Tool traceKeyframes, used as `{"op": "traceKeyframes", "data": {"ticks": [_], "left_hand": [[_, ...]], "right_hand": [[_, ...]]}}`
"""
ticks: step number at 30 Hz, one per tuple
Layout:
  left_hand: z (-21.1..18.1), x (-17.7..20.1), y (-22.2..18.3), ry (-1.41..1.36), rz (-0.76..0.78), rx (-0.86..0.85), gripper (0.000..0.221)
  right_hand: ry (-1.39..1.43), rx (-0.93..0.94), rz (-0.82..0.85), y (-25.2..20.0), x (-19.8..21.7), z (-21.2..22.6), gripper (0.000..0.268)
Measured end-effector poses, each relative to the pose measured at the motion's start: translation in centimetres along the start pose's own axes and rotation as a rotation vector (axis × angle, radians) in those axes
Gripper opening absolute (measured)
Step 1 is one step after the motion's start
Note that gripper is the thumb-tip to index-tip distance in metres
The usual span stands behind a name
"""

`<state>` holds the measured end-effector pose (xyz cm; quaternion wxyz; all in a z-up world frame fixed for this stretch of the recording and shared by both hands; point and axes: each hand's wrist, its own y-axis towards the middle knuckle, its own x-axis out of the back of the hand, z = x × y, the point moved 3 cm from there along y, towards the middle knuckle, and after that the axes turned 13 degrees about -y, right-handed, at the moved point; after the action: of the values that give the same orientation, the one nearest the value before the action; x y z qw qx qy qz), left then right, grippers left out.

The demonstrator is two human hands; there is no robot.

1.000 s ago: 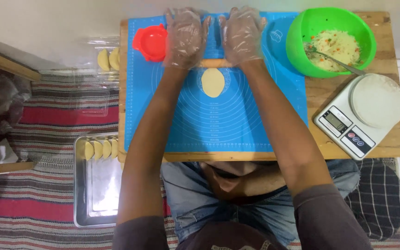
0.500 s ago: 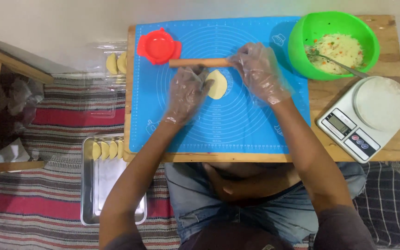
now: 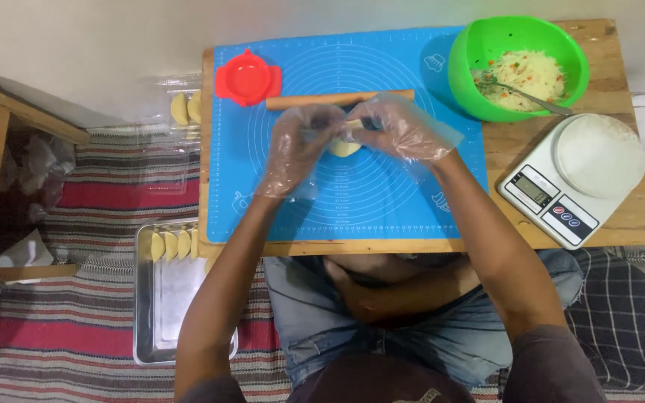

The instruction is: Weighing small dough portions on a digital scale and rolling them into flat circles using a rolling pin on a silicone mat.

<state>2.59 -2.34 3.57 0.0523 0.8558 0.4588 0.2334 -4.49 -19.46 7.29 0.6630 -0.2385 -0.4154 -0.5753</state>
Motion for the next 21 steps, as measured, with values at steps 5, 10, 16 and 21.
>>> {"op": "traceKeyframes", "data": {"ticks": [5,10,16,21], "left_hand": [[-2.0,0.9,-1.5,-0.42,0.015,0.407,0.038],[2.4,0.2,-1.3,-0.257,-0.056,0.496,0.028],[4.9,-1.1,-0.3,0.269,-0.046,0.235,0.017],[4.0,0.5,0.6,0.498,-0.177,-0.134,0.009]], "right_hand": [[0.786,-0.361,-0.18,-0.5,-0.2,1.1,0.023],[0.88,-0.535,-0.159,-1.3,-3.9,-1.4,0.027],[0.093,-0.481,-0.133,-0.4,-4.4,-3.6,0.015],[-0.525,-0.363,-0.378,0.5,-3.3,-4.0,0.016]]}}
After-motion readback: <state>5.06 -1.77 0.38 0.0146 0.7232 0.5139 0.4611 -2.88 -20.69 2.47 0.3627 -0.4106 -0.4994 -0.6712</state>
